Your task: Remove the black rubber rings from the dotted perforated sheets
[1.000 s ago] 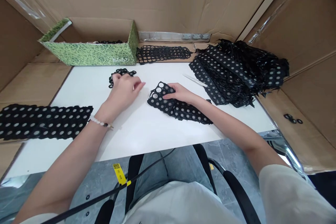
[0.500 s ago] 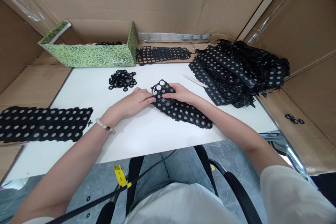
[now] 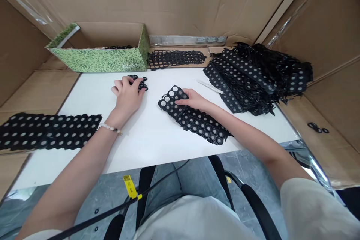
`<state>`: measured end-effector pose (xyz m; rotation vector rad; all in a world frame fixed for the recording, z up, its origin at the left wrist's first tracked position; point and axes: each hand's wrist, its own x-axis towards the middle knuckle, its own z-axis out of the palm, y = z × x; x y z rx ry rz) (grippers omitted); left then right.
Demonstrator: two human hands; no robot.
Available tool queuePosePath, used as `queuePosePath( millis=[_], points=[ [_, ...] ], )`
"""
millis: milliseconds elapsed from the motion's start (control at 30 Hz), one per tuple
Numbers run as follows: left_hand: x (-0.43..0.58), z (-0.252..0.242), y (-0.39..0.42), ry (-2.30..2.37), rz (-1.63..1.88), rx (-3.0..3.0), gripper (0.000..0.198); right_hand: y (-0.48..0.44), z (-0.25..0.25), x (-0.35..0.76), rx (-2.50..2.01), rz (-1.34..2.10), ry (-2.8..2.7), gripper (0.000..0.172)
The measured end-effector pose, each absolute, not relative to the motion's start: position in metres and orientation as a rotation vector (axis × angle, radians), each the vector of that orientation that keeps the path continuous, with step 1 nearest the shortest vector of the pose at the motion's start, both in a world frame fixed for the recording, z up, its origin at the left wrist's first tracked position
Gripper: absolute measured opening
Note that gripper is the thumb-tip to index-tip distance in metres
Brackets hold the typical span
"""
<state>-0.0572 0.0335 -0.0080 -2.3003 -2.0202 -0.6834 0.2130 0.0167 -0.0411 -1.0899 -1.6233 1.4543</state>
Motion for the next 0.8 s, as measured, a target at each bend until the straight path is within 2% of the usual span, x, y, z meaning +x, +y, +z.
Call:
queuePosePath(
  millis=[67, 167, 267, 567, 700, 800],
  points=[
    [-0.044, -0.001, 0.023, -1.899, -0.638, -2.483, 0.03, 0.018, -0.043, 0.213, -1.079, 1.454, -1.627, 0.03],
    [-0.027, 0.008, 0.009, -1.568, -0.43, -2.907, 0.04, 0.021, -0.044, 0.214, -1.002, 1.42, -1.657, 0.033],
    [-0.02, 0.006, 0.003, -1.385, -0.358, -3.061, 0.044, 0.021, -0.044, 0.214, -0.896, 1.386, -1.722, 0.036],
    [-0.024, -0.007, 0.012, -1.404, -0.514, -3.431, 0.044, 0.013, -0.035, 0.211, -0.836, 1.56, -1.659, 0.046],
    [-0.029, -0.006, 0.017, -1.52, -0.599, -3.503, 0.043, 0.014, -0.035, 0.212, -0.949, 1.635, -1.583, 0.037],
    [-0.033, -0.007, 0.019, -1.441, -0.497, -3.492, 0.04, 0.013, -0.035, 0.213, -0.995, 1.664, -1.53, 0.033]
  ],
)
